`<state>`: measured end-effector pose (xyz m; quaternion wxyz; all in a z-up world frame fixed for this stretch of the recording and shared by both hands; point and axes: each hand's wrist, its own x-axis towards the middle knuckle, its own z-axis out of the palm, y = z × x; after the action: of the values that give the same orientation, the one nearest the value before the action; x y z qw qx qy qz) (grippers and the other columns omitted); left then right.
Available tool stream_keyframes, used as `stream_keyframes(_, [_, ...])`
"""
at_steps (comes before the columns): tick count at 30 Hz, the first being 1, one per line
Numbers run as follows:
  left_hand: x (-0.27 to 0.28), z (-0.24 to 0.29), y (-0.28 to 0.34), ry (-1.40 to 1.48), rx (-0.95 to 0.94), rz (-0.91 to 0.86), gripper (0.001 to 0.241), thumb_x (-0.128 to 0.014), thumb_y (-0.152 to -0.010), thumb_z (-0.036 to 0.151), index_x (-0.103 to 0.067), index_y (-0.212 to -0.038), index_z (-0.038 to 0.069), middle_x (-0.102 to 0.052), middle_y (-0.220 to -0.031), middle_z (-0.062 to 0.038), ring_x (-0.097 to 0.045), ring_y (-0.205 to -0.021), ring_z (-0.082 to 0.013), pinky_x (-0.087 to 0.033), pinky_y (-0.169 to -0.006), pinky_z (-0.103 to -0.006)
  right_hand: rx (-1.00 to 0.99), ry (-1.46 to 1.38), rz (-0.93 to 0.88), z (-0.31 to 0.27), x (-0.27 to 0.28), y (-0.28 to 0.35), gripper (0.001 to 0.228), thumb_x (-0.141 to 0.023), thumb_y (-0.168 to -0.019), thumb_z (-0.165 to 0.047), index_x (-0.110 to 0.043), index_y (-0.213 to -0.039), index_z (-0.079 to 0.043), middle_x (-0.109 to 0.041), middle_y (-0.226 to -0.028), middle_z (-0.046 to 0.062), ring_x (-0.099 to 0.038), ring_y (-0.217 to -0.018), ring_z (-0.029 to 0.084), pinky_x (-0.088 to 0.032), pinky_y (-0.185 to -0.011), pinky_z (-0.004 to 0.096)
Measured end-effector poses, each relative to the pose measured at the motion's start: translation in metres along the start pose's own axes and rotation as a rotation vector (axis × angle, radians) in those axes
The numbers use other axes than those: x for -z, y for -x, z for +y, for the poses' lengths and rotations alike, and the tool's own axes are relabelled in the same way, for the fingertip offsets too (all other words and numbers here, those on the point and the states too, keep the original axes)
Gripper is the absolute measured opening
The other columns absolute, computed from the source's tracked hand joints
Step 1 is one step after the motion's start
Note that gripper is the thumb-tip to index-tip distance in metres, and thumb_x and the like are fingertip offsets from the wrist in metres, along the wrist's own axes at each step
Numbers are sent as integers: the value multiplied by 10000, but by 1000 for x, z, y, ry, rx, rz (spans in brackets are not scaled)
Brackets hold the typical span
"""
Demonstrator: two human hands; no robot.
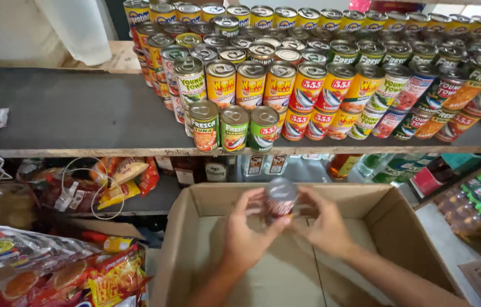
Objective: The person packs canned goods and snack bags into a cardboard box by taking them from shelves and arranging them inside.
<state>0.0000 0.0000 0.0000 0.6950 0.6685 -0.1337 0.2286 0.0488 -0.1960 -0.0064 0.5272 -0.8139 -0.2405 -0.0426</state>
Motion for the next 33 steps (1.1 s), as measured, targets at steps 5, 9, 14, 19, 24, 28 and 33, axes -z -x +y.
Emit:
stream_keyframes(5, [1,8,7,-241,-24,-98,461,-845,-767,155,-656,-1176,54,-742,-1044,-94,-725,-959,-209,-562,-829,-341,-58,-101,184,25,34,-47,511,-838,-804,-25,-580,-1242,22,-667,-1068,108,-666,-978,174,-601,-837,355])
stream_keyframes(9, [0,-8,9,-275,8,-170,292,-825,-776,124,-713,-1038,58,-756,-875,-95,-747,-804,-184,-593,-735,-317,21,-124,260,-2,47,-95,617,-788,-782,33,-496,-1322,-22,-692,-1140,33,-690,-1066,153,-605,-897,330])
stream_keyframes(14, [2,-14,8,-243,-11,-168,234,-808,-792,99,-709,-995,41,-739,-794,-82,-737,-727,-178,-584,-685,-313,94,-131,247,36,40,-118,710,-770,-809,89,-404,-1405,-32,-628,-1183,81,-667,-1090,197,-600,-916,336])
stream_keyframes(19, [3,-4,7,-206,24,-176,223,-793,-800,82,-689,-991,35,-708,-744,-71,-710,-682,-175,-575,-669,-312,135,-156,223,44,29,-127,736,-759,-830,95,-388,-1453,-29,-569,-1279,97,-657,-1147,198,-597,-950,339])
stream_keyframes(24, [2,-18,12,-298,99,-305,220,-794,-796,153,-700,-975,65,-702,-732,-55,-713,-685,-177,-571,-664,-319,146,1,311,42,30,-122,772,-836,-841,-13,-403,-1480,-33,-625,-1262,136,-665,-1148,217,-584,-965,358])
stream_keyframes(28, [6,8,9,-446,195,-502,274,-784,-799,264,-690,-989,91,-722,-826,-60,-715,-763,-197,-579,-705,-356,158,150,338,13,45,-77,765,-845,-860,-92,-411,-1485,-19,-616,-1315,150,-642,-1204,255,-544,-996,410])
stream_keyframes(33, [1,27,23,-474,192,-933,442,-805,-716,446,-695,-1001,127,-718,-986,-79,-694,-941,-257,-561,-815,-422,-29,297,-577,-22,79,-1,612,-783,-696,-139,-609,-1272,-26,-719,-1213,131,-689,-1157,256,-517,-987,389])
